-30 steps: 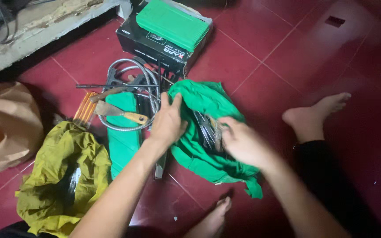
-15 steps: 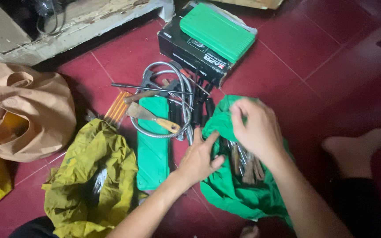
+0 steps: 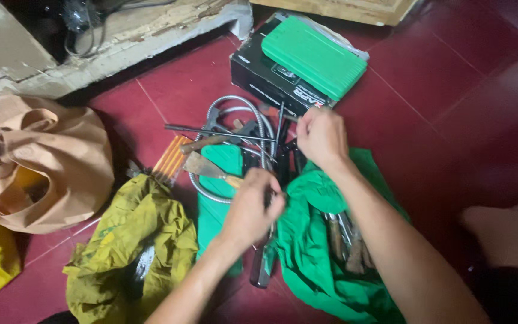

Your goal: The person sits on the floor and unpacks various hand tools from a yellow cloth bag, placing them on the floor. They then transfer some tools into a green cloth bag and continue sorting items from the floor into the bags.

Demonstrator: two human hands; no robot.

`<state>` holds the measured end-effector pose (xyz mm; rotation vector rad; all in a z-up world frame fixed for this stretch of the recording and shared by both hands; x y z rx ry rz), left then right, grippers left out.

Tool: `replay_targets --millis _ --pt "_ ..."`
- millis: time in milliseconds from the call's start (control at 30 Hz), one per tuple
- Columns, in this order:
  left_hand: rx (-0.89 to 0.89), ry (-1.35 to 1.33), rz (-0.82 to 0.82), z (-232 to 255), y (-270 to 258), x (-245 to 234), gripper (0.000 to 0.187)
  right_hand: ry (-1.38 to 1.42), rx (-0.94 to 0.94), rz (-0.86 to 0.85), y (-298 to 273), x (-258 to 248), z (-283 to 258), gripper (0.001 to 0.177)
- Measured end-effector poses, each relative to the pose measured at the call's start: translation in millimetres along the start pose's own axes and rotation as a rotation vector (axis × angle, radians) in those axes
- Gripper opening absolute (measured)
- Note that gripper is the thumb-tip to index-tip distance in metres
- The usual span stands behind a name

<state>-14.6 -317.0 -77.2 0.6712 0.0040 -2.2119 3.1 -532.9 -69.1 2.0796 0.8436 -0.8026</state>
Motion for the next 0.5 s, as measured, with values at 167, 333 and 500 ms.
replay_targets --millis 167,333,500 --pt "0.17 0.045 0.138 43.1 26.4 -16.8 0.034 0.218 -0.183 0.213 -9.5 -121.9 -47.7 0.021" --pt "0.708 0.201 0.194 135.7 20.3 2.4 0.058 0.246 -0.212 0.189 -49.8 -211.1 -62.5 0.022" --pt "0.091 -0.237 -0.203 129.3 -4.2 79.1 0.034 0.712 0.082 -0.054 -95.4 -207.3 -34.4 0.012"
Point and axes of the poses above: each hand's wrist, its own y-axis towards the middle knuckle, its own x-axis out of the palm, z = x × y, the point moved 8 cm from there along y, towards the middle knuckle, and after that the axes turned 5 degrees about x, right-handed, at the moved point
